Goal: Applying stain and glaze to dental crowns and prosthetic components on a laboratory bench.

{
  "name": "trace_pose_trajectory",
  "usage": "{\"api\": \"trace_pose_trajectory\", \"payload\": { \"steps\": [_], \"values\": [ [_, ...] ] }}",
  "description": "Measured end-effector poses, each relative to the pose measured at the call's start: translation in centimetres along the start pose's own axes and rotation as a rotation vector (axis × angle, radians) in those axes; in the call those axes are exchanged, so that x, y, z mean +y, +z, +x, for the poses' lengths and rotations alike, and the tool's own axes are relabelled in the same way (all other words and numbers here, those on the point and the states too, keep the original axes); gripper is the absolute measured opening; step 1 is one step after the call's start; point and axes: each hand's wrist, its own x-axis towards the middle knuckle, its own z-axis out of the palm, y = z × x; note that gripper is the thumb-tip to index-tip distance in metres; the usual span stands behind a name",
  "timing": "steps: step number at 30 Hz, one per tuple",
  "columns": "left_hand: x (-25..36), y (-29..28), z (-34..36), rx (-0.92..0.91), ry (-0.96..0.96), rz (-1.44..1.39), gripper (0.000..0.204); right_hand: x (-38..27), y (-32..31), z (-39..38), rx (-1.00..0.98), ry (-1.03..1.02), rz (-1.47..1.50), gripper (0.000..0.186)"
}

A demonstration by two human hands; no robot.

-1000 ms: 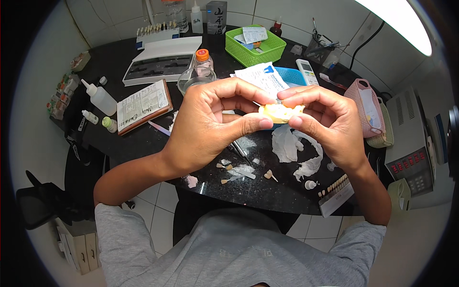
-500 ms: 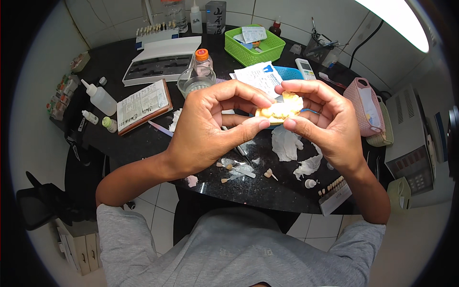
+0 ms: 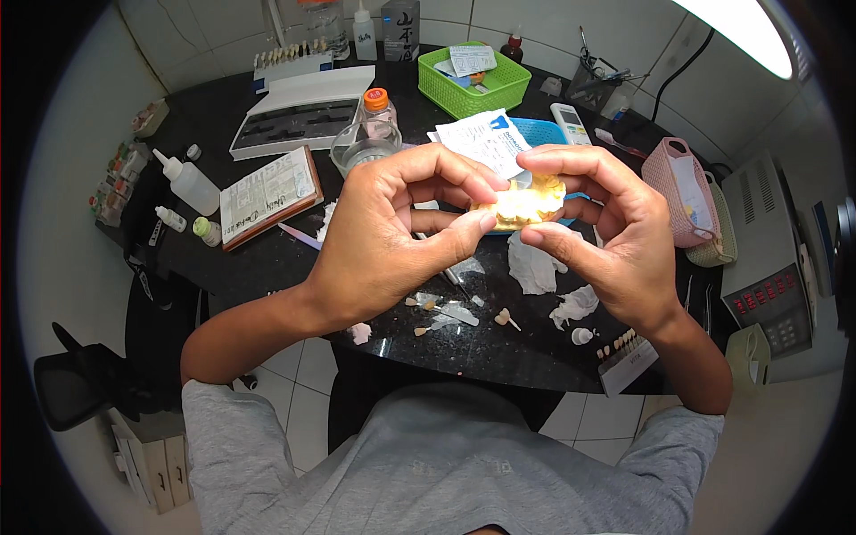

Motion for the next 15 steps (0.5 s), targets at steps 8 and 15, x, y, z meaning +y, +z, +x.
{"api": "trace_pose_trajectory", "payload": {
  "steps": [8,15],
  "values": [
    [0.09,0.05,0.06,-0.003,0.062,0.014,0.014,0.17,0.03,-0.04,-0.002,-0.075,-0.04,0.039],
    [0.2,0.0,-0.18,0.012,0.071,-0.036,0.013,0.14,0.11,-0.11,-0.004,-0.053,-0.008,0.039]
  ]
}}
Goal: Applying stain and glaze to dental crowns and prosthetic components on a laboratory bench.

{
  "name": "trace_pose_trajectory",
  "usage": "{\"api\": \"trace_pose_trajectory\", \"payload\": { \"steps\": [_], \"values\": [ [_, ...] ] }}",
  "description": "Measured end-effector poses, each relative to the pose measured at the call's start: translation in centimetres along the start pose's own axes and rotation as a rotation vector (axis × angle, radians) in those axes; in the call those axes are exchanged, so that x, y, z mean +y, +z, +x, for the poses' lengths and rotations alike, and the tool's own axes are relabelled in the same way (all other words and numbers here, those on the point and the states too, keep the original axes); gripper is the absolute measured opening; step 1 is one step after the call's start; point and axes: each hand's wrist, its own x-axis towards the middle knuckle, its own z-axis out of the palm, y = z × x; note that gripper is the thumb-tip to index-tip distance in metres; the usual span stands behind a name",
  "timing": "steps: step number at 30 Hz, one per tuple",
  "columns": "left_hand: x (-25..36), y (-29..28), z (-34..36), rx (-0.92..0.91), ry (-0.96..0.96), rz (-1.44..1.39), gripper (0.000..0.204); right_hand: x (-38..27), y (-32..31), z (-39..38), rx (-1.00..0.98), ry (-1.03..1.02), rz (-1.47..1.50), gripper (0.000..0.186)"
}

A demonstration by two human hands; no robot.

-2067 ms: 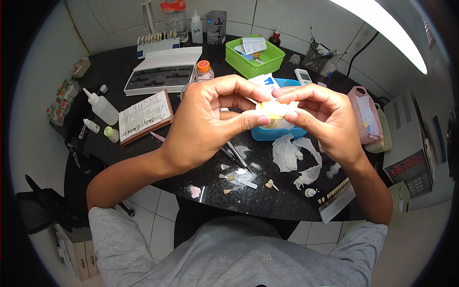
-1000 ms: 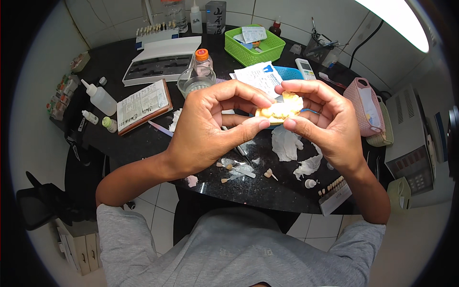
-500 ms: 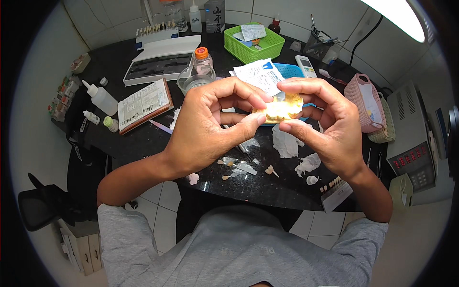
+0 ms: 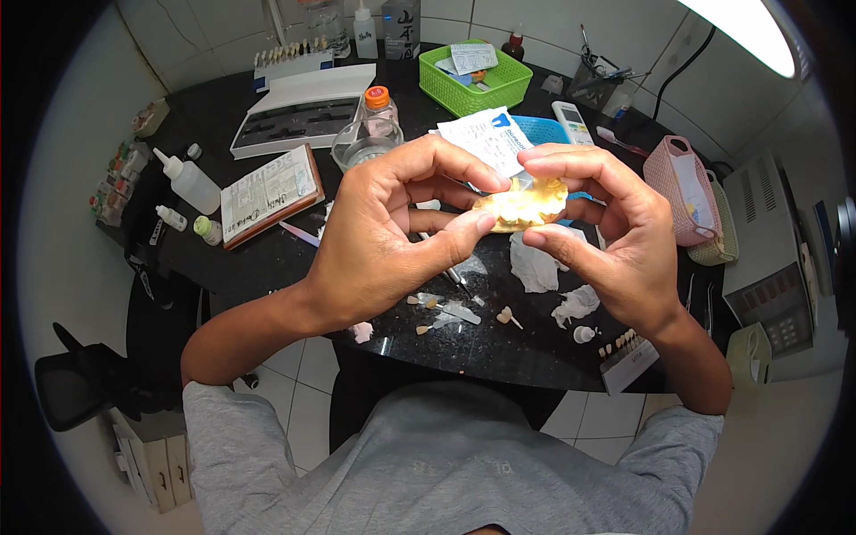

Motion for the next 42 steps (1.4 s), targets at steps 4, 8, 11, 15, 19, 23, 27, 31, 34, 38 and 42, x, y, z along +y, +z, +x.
{"api": "trace_pose_trajectory", "payload": {
  "steps": [4,8,11,15,19,23,27,31,34,38,42],
  "values": [
    [-0.35,-0.23,-0.07,-0.009,-0.003,-0.024,0.011,-0.1,0.0,-0.01,-0.011,0.026,0.009,0.039],
    [-0.38,-0.29,-0.21,-0.036,0.01,0.024,0.008,-0.19,0.06,-0.06,-0.011,0.043,0.025,0.038],
    [-0.34,-0.17,-0.18,-0.037,0.009,0.02,0.008,-0.24,0.14,-0.15,-0.006,0.071,0.056,0.038],
    [-0.34,0.07,-0.39,-0.005,-0.032,-0.072,0.01,-0.33,0.13,-0.26,0.006,0.145,0.123,0.036],
    [-0.43,-0.15,-0.3,-0.041,0.018,-0.007,0.012,-0.34,0.07,-0.27,0.008,0.169,0.172,0.036],
    [-0.4,-0.15,-0.26,-0.049,0.006,-0.002,0.013,-0.19,0.01,-0.19,0.007,0.186,0.217,0.035],
    [-0.28,0.1,-0.4,-0.005,0.014,-0.032,0.018,-0.1,-0.2,-0.15,0.02,0.257,0.298,0.032],
    [-0.42,0.27,-0.52,-0.003,-0.011,-0.022,0.026,0.02,-0.24,-0.14,0.015,0.291,0.349,0.031],
    [-0.6,0.31,-0.49,-0.014,0.007,-0.043,0.03,0.02,-0.28,-0.26,0.008,0.311,0.378,0.03],
    [-0.68,0.35,-0.57,-0.041,0.031,-0.035,0.028,-0.03,-0.37,-0.44,-0.006,0.349,0.434,0.029],
    [-0.83,0.47,-0.71,-0.03,-0.008,-0.032,0.025,-0.13,-0.65,-0.45,-0.032,0.403,0.417,0.03]
  ]
}}
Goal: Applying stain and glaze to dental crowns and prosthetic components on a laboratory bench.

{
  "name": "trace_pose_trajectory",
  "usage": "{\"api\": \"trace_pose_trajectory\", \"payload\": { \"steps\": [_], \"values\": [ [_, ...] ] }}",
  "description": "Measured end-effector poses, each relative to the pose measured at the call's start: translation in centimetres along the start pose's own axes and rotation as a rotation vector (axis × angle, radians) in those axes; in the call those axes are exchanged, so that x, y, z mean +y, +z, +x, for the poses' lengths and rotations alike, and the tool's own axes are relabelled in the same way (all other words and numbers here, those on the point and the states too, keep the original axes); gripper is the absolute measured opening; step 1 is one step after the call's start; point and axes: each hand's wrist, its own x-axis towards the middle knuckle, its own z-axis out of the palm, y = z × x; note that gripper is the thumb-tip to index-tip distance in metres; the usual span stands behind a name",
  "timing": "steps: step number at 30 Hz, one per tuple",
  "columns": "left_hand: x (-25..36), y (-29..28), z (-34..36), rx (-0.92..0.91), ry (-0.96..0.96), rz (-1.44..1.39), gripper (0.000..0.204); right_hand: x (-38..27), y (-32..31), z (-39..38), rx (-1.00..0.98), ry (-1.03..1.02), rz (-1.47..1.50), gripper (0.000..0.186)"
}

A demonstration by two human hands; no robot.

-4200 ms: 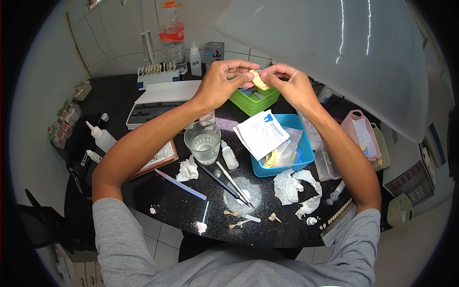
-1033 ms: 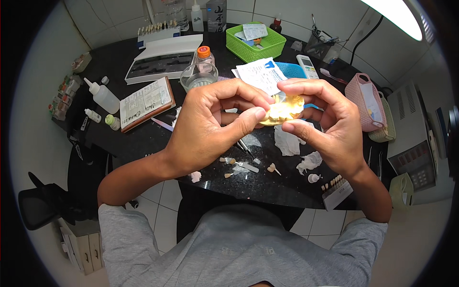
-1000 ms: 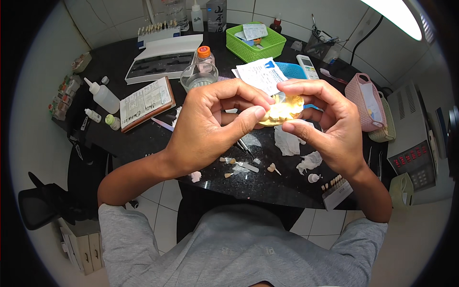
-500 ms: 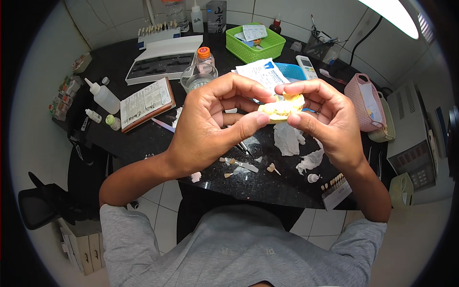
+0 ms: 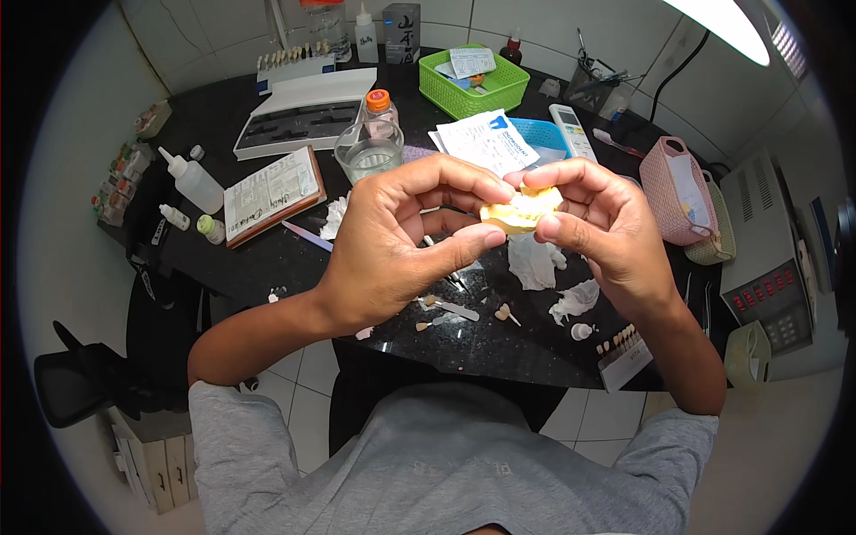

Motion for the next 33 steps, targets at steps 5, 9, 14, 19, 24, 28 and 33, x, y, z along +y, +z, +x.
{"api": "trace_pose_trajectory", "payload": {
  "steps": [5,9,14,19,24,28,33],
  "values": [
    [-0.7,0.2,0.7,0.012,0.002,-0.105,0.033,0.0,-0.3,0.0,0.022,0.084,0.107,0.031],
    [-1.2,0.7,1.0,0.113,-0.112,-0.395,0.039,0.5,-0.1,0.1,0.091,0.053,0.079,0.031],
    [-1.8,1.5,1.6,0.198,-0.27,-0.469,0.034,0.9,-0.1,0.5,0.113,0.005,0.065,0.032],
    [-2.0,2.5,1.6,0.167,-0.283,-0.497,0.034,1.4,0.1,1.0,0.152,-0.05,-0.003,0.031],
    [-2.3,3.0,1.9,0.172,-0.326,-0.486,0.035,1.7,0.1,1.6,0.199,-0.131,-0.176,0.026],
    [-2.7,3.0,2.1,0.203,-0.319,-0.566,0.033,1.4,0.0,1.6,0.187,-0.178,-0.339,0.022],
    [-3.2,2.0,2.1,0.275,-0.398,-0.732,0.032,0.8,-0.7,1.4,0.266,-0.194,-0.386,0.017]
  ]
}}
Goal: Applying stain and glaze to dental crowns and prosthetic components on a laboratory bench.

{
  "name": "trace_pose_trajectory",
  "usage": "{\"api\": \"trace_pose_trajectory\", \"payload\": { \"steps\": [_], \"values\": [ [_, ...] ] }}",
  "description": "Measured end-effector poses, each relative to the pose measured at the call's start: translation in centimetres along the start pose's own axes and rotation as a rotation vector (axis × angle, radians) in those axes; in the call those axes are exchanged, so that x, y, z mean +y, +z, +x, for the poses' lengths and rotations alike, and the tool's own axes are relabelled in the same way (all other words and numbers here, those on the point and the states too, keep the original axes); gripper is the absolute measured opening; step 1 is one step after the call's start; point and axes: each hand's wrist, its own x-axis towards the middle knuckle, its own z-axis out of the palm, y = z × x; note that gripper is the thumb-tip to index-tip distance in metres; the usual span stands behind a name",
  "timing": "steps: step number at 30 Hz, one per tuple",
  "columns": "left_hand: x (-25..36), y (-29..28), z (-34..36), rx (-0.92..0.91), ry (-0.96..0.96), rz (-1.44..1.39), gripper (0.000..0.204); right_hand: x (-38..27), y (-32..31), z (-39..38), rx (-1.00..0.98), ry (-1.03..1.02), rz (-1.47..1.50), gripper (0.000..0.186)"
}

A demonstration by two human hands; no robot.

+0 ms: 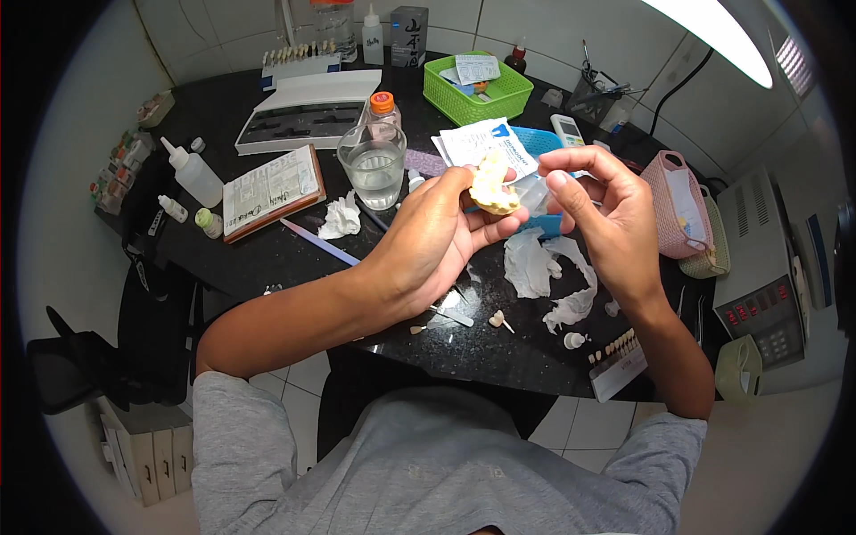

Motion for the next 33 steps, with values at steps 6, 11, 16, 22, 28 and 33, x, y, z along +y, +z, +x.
{"api": "trace_pose_trajectory", "payload": {
  "steps": [6,11,16,22,28,33],
  "values": [
    [0.2,-0.6,-0.4,-0.111,-0.097,0.06,0.038,0.8,-0.4,1.1,-0.051,-0.016,0.025,0.02],
    [0.4,0.1,-1.1,-0.094,-0.061,0.168,0.037,0.9,-0.1,1.2,-0.151,0.045,0.102,0.022],
    [0.5,0.4,-1.4,-0.109,-0.031,0.301,0.036,0.6,0.1,1.1,-0.168,0.089,0.125,0.022],
    [0.4,0.5,-1.4,-0.119,0.059,0.434,0.037,0.6,0.2,1.1,-0.159,0.084,0.132,0.02],
    [0.4,0.6,-1.3,-0.143,0.2,0.641,0.042,0.3,0.2,1.0,-0.154,0.078,0.147,0.017],
    [0.5,0.9,-1.0,-0.035,0.446,1.057,0.018,0.1,0.5,0.7,-0.156,0.057,0.224,0.015]
  ]
}}
